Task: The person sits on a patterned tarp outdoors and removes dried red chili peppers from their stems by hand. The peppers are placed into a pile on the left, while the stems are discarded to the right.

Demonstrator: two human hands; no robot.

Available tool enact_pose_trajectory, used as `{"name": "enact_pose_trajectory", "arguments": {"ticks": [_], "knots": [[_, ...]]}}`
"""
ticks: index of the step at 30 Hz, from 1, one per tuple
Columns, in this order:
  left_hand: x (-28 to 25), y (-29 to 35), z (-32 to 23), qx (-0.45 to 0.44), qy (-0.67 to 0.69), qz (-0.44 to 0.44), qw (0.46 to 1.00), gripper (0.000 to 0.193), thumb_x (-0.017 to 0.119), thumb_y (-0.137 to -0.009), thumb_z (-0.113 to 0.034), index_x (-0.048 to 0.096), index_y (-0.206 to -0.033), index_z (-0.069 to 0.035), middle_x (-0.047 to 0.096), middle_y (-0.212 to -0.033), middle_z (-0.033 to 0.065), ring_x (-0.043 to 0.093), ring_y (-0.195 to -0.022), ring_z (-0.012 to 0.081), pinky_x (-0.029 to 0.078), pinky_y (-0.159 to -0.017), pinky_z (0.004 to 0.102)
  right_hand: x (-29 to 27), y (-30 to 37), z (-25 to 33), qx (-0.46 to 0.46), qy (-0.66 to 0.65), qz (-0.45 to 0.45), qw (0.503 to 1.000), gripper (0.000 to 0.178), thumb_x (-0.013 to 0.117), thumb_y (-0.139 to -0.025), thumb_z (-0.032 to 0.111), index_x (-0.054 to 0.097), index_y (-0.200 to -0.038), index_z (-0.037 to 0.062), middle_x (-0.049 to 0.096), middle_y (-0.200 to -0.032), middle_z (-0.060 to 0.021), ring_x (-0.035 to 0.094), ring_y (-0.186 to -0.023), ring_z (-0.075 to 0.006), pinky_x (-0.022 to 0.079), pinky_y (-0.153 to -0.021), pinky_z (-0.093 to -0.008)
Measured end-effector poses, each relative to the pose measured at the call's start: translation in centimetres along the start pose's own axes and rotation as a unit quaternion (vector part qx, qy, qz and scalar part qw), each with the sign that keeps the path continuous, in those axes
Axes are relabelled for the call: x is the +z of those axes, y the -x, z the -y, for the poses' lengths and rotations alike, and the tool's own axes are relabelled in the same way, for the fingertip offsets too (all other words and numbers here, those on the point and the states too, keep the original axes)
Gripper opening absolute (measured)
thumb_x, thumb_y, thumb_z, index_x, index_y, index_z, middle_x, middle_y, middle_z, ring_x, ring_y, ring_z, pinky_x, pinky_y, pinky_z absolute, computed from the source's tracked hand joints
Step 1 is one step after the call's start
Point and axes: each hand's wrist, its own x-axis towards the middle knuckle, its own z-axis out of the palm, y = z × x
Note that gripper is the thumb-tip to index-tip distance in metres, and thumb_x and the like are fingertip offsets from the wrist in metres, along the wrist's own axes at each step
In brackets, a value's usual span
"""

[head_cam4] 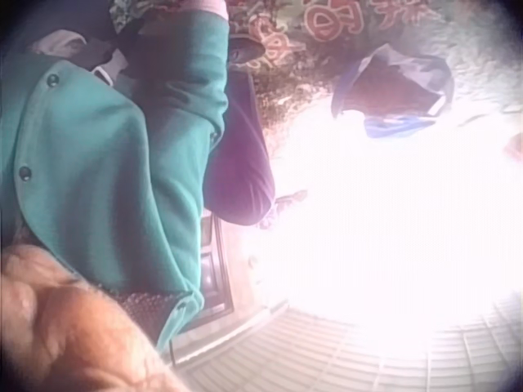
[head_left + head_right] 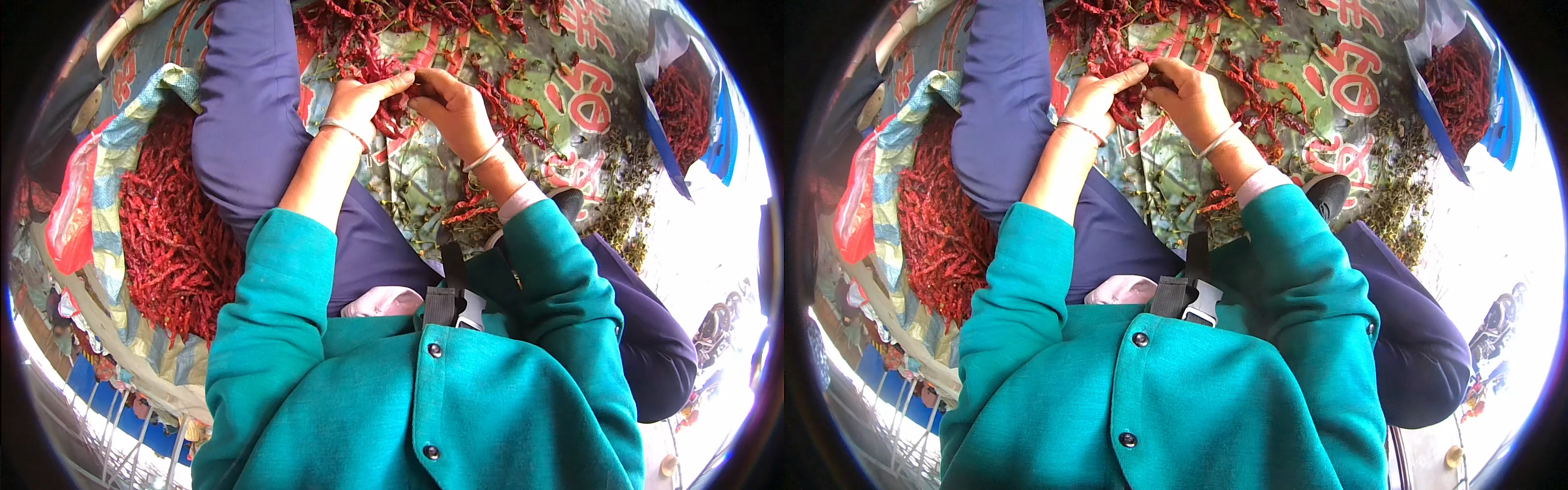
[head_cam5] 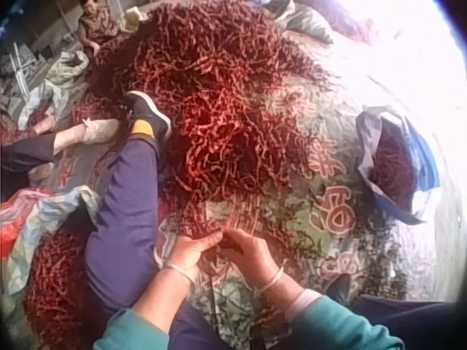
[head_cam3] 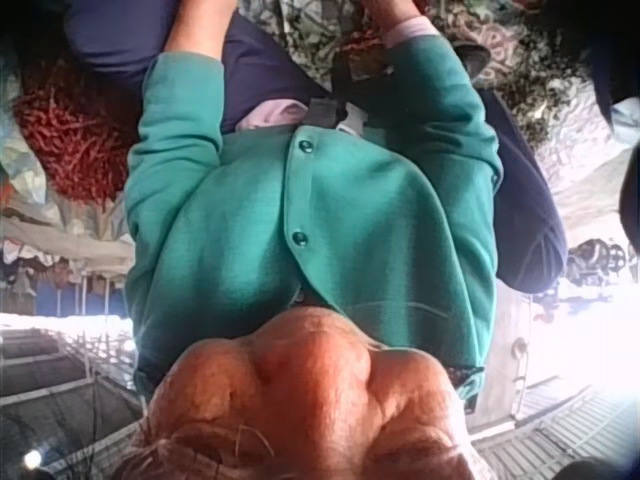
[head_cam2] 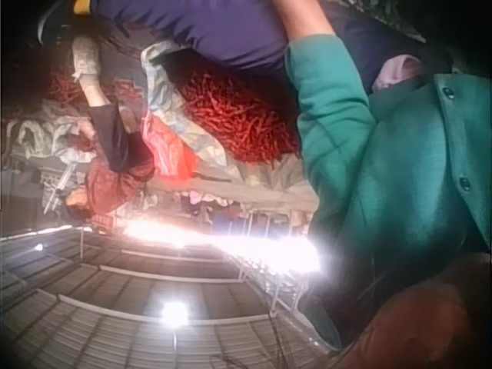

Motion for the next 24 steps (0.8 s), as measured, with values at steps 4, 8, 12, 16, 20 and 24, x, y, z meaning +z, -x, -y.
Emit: {"name": "enact_pose_trajectory", "arguments": {"ticks": [4, 8, 12, 16, 20, 24], "knots": [[-0.5, 0.0, 0.3, -0.089, 0.023, -0.031, 0.995, 0.019, 0.069, -0.075, -0.003, 0.063, -0.092, 0.001, 0.066, -0.087, 0.0101, 0.064, -0.076, 0.02, 0.052, -0.069, 0.0297, -0.7, 0.5, 0.6, -0.029, 0.088, 0.024, 0.995, 0.025, 0.067, -0.073, 0.012, 0.061, -0.096, 0.0045, 0.063, -0.08, -0.0143, 0.063, -0.074, -0.0276, 0.05, -0.066, -0.0322], [0.3, 0.3, 0.1, 0.015, -0.044, -0.01, 0.999, 0.016, 0.068, -0.071, 0.001, 0.065, -0.086, 0.001, 0.066, -0.083, 0.0097, 0.064, -0.072, 0.0178, 0.051, -0.068, 0.0282, -0.7, 0.7, 0.5, 0.052, 0.128, 0.033, 0.99, 0.018, 0.067, -0.073, 0.015, 0.063, -0.089, 0.0067, 0.062, -0.074, -0.015, 0.062, -0.071, -0.0303, 0.049, -0.062, -0.0344], [0.8, 0.1, 0.5, 0.115, -0.245, -0.037, 0.962, 0.017, 0.069, -0.069, 0.001, 0.065, -0.086, 0.001, 0.066, -0.081, 0.0089, 0.063, -0.069, 0.0174, 0.051, -0.067, 0.0281, -1.0, 0.1, 0.9, 0.04, 0.268, 0.079, 0.959, 0.013, 0.066, -0.075, 0.015, 0.064, -0.085, 0.0071, 0.06, -0.067, -0.0132, 0.061, -0.063, -0.0256, 0.047, -0.057, -0.0327], [1.1, 1.0, -0.5, 0.077, -0.017, -0.035, 0.996, 0.008, 0.065, -0.075, -0.003, 0.064, -0.082, 0.001, 0.064, -0.075, 0.0087, 0.062, -0.066, 0.0172, 0.051, -0.062, 0.0285, -2.8, -1.3, 3.5, -0.006, -0.052, 0.172, 0.984, 0.009, 0.06, -0.083, 0.009, 0.064, -0.085, 0.0003, 0.057, -0.067, 0.0004, 0.051, -0.06, -0.0065, 0.042, -0.055, -0.0227], [-2.0, -1.0, -1.7, 0.066, 0.08, -0.089, 0.991, 0.012, 0.06, -0.08, -0.006, 0.059, -0.087, 0.003, 0.061, -0.074, 0.0111, 0.06, -0.062, 0.0207, 0.051, -0.056, 0.0313, -3.8, -2.4, 6.0, 0.065, -0.27, 0.08, 0.957, 0.01, 0.06, -0.084, 0.012, 0.064, -0.086, 0.0023, 0.052, -0.062, 0.0024, 0.043, -0.053, -0.004, 0.035, -0.049, -0.0189], [-1.8, -0.4, -3.8, 0.138, 0.096, -0.107, 0.98, 0.011, 0.056, -0.08, 0.001, 0.058, -0.091, 0.004, 0.063, -0.081, 0.0154, 0.064, -0.072, 0.0251, 0.054, -0.065, 0.0347, -5.3, -2.2, 2.1, 0.128, 0.006, 0.371, 0.92, 0.027, 0.058, -0.082, 0.009, 0.062, -0.109, 0.0099, 0.06, -0.072, -0.0031, 0.058, -0.064, -0.0107, 0.048, -0.061, -0.0246]]}}
